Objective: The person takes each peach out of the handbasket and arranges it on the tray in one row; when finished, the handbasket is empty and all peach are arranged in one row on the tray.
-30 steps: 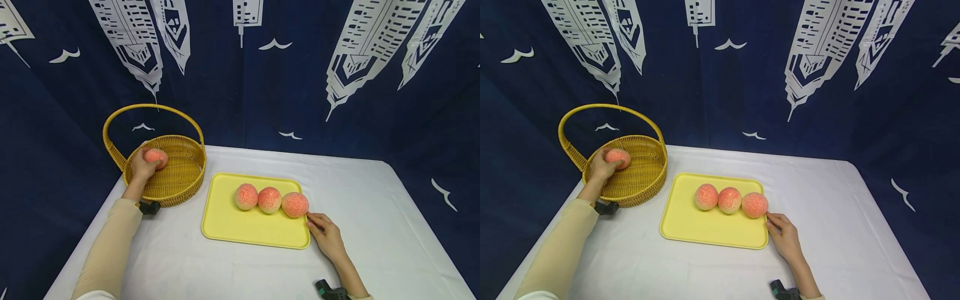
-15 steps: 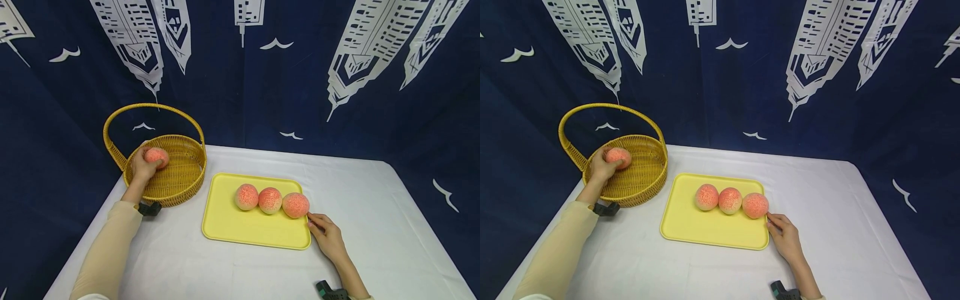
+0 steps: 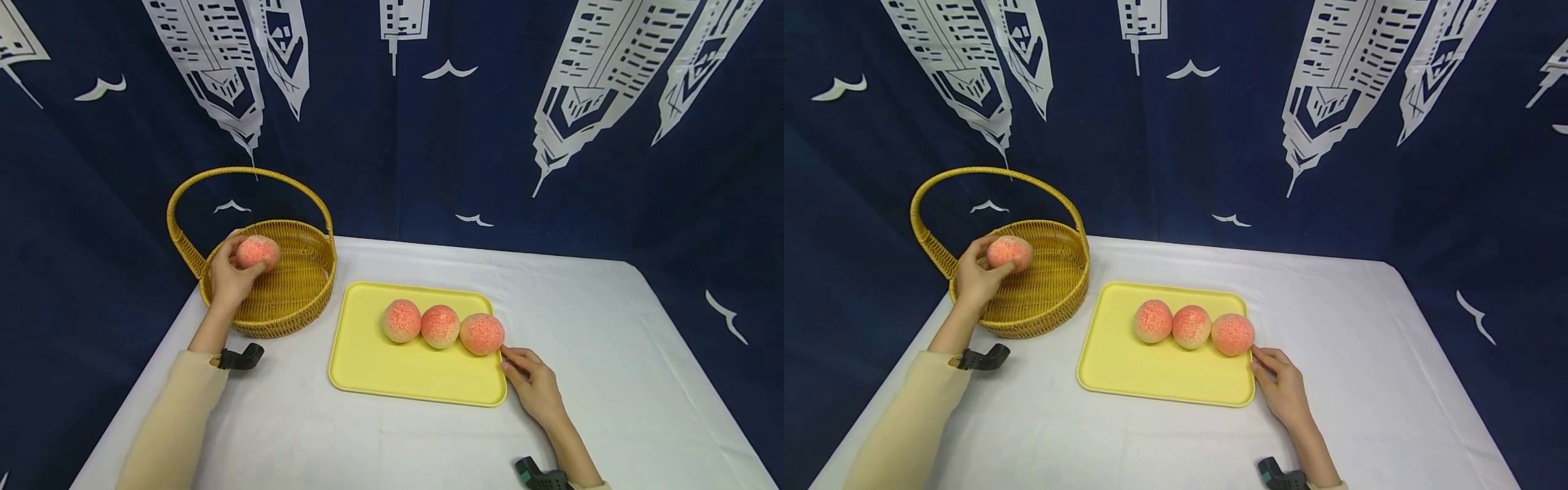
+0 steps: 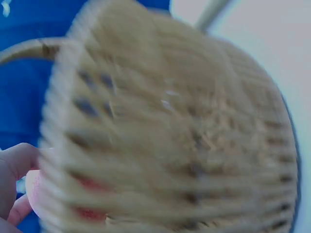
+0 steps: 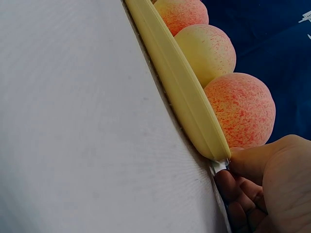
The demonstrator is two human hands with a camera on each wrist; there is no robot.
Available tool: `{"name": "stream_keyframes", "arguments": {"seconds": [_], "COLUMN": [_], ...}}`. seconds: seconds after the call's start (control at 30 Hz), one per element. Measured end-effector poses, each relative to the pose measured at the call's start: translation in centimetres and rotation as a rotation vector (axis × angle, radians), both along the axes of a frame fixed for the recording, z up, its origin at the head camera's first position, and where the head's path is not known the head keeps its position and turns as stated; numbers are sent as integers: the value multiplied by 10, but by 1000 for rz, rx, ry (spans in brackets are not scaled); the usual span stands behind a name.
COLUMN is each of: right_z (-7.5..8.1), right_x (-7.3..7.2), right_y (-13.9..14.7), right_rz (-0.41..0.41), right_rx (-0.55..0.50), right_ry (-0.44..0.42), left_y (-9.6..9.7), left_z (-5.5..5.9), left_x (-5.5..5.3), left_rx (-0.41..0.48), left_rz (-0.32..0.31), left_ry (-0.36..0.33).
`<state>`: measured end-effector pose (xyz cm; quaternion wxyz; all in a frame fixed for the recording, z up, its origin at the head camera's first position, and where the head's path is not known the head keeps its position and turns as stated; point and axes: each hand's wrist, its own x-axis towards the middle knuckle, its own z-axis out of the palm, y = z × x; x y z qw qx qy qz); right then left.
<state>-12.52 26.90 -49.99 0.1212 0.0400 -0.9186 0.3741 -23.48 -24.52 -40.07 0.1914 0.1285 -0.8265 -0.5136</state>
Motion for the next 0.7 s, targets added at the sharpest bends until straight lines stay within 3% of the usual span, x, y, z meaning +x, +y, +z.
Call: {"name": "stream_keyframes", "arguments": {"seconds": [0.23,0.4,0.53,0.7], "right_z": [0,1,2,2], "right_x": [-1,0,1,1], "right_y": [-1,-1,-1,-2], "right_rz": [6,7,2,-3], "right_rx": [0,-7,-4,-4], "right_ry": [8,4,-12,-13], "left_y": [28,53,70,88], "left_z": [22,32,29,16], "left_x": [29,48,57,64], "left_rx": [50,90,110,101], "left_rz": [-129,-232,-302,-356], "left_ry": [178,221,229,195]}}
